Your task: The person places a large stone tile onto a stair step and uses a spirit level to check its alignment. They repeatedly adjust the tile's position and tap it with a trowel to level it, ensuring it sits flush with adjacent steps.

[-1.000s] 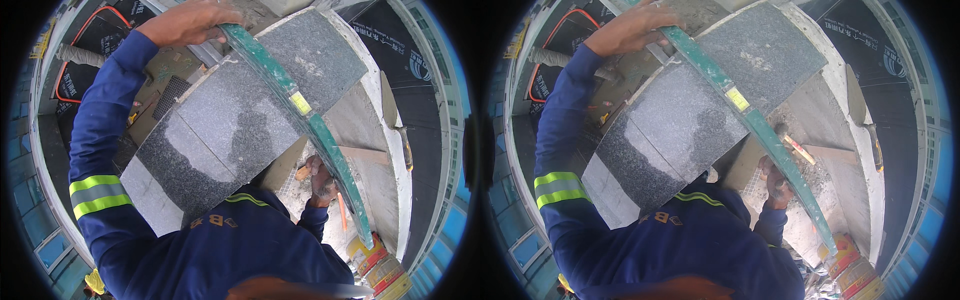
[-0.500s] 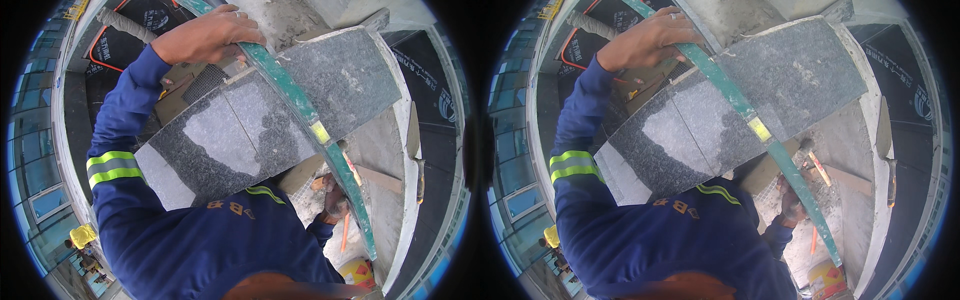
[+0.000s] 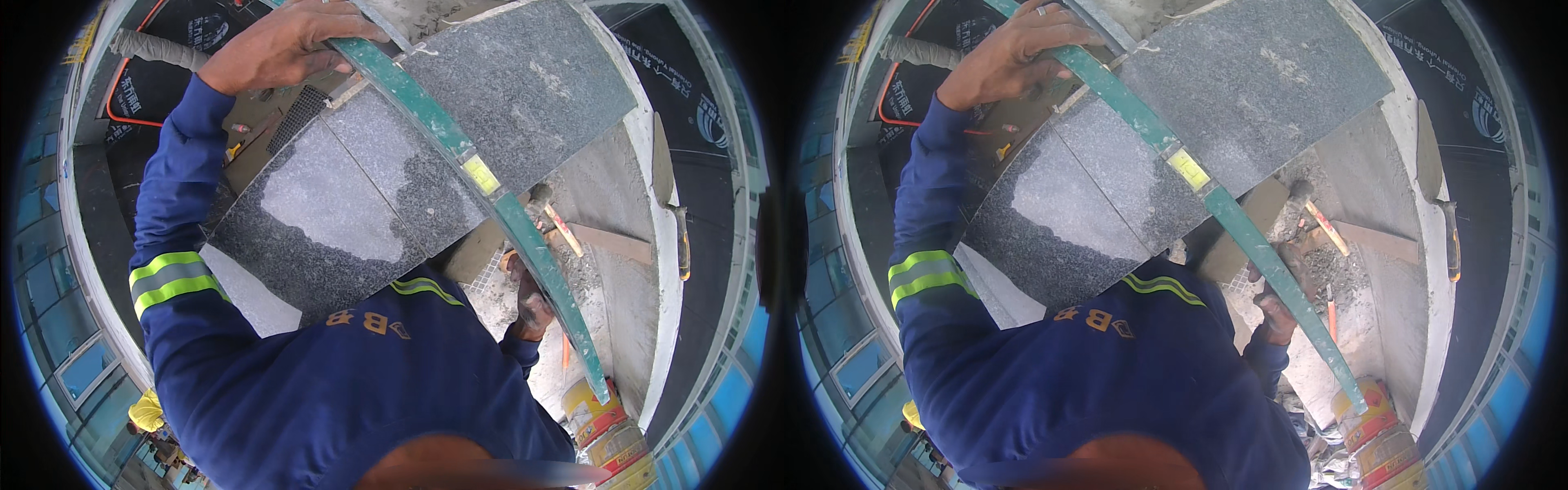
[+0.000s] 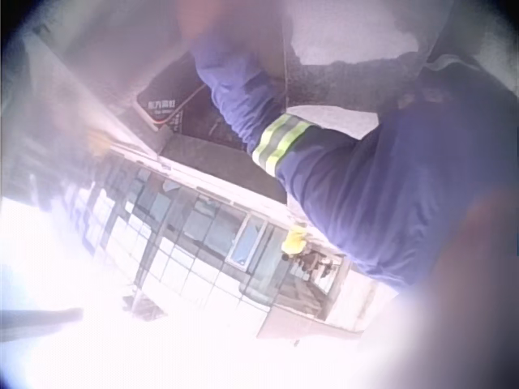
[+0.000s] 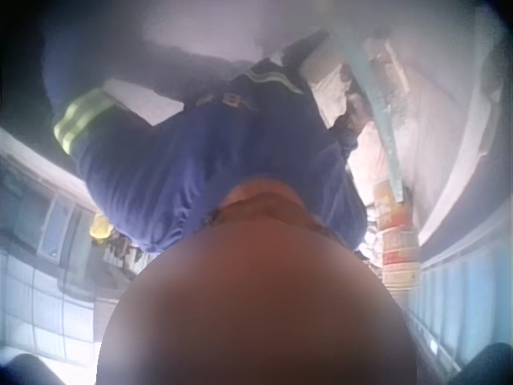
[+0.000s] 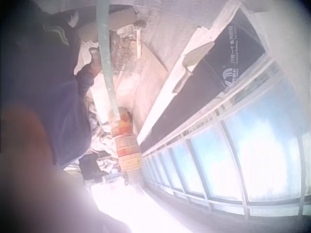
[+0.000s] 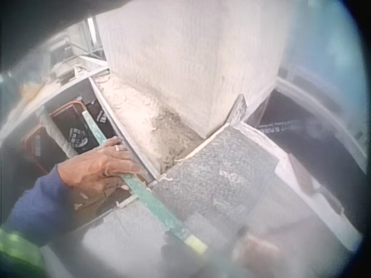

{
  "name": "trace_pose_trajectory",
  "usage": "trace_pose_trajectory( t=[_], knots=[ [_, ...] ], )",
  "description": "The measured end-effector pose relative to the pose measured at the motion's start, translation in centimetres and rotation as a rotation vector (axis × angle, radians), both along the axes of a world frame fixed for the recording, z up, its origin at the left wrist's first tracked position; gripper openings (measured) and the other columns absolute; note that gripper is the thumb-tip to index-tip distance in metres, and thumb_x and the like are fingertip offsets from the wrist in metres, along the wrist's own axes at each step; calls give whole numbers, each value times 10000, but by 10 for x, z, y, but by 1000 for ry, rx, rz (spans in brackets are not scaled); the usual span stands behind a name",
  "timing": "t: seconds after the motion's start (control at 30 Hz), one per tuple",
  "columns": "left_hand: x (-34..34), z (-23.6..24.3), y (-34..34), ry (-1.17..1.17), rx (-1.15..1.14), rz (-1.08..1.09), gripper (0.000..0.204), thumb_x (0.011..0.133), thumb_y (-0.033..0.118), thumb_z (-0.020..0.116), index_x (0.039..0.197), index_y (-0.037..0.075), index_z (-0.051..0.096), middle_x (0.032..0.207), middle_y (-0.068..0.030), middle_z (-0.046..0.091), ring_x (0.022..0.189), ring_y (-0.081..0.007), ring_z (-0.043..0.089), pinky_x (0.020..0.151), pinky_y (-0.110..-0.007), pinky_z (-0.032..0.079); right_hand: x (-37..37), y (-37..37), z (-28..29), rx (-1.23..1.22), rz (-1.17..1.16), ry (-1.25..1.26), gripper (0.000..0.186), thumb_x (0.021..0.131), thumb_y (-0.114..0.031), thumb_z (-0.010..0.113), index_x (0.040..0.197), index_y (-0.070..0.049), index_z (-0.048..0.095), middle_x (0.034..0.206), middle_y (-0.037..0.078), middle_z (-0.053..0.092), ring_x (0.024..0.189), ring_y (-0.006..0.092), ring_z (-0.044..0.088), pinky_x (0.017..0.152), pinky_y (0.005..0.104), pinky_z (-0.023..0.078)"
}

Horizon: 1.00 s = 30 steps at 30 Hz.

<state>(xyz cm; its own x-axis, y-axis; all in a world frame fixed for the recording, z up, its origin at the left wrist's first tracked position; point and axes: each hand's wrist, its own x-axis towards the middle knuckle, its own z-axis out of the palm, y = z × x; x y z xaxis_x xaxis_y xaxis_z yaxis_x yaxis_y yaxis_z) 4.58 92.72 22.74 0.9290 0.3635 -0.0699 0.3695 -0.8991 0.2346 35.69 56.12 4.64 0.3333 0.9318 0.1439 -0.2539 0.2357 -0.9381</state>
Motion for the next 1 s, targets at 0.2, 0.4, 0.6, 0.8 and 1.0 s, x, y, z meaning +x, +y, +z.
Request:
trace_pose_trajectory(
  t=[0.2,0.4,0.6,0.8,1.0],
  knots=[
    [2,7,-1,-3,55,36,625,807,216,839,1391,137,631,1337,-119,604,1323,-319,522,1204,-542,269,3,-15,-5,-245,-89,-62,993,708,-520,919,1423,65,554,1124,178,665,837,233,683,766,394,548],
    [1,28,-20,-140,-15,237,603,778,227,866,1339,117,675,1372,-162,586,1315,-366,523,1156,-494,355,12,-15,-23,-346,-53,-193,810,786,-525,854,1327,38,638,1192,179,685,993,253,702,852,380,567],
    [-25,14,-13,-421,288,102,335,843,89,773,1167,34,703,1218,-88,692,1228,-302,623,1207,-547,347,14,-7,-31,-429,6,-211,708,877,-581,746,1244,20,671,1225,161,690,1115,239,672,928,357,548],
    [-52,12,-10,-507,200,18,242,829,28,759,1057,-34,708,1055,-147,699,1082,-318,669,1150,-585,407,9,-5,-35,-402,-8,-148,669,962,-625,632,1135,20,665,1060,69,670,945,149,636,816,290,512],
    [-63,6,-15,-526,189,74,121,882,61,717,921,-32,651,970,-153,675,998,-301,671,1145,-600,410,12,-8,-47,-389,-43,-69,472,1002,-502,656,952,-34,614,946,17,632,815,93,563,705,256,451]
  ],
)
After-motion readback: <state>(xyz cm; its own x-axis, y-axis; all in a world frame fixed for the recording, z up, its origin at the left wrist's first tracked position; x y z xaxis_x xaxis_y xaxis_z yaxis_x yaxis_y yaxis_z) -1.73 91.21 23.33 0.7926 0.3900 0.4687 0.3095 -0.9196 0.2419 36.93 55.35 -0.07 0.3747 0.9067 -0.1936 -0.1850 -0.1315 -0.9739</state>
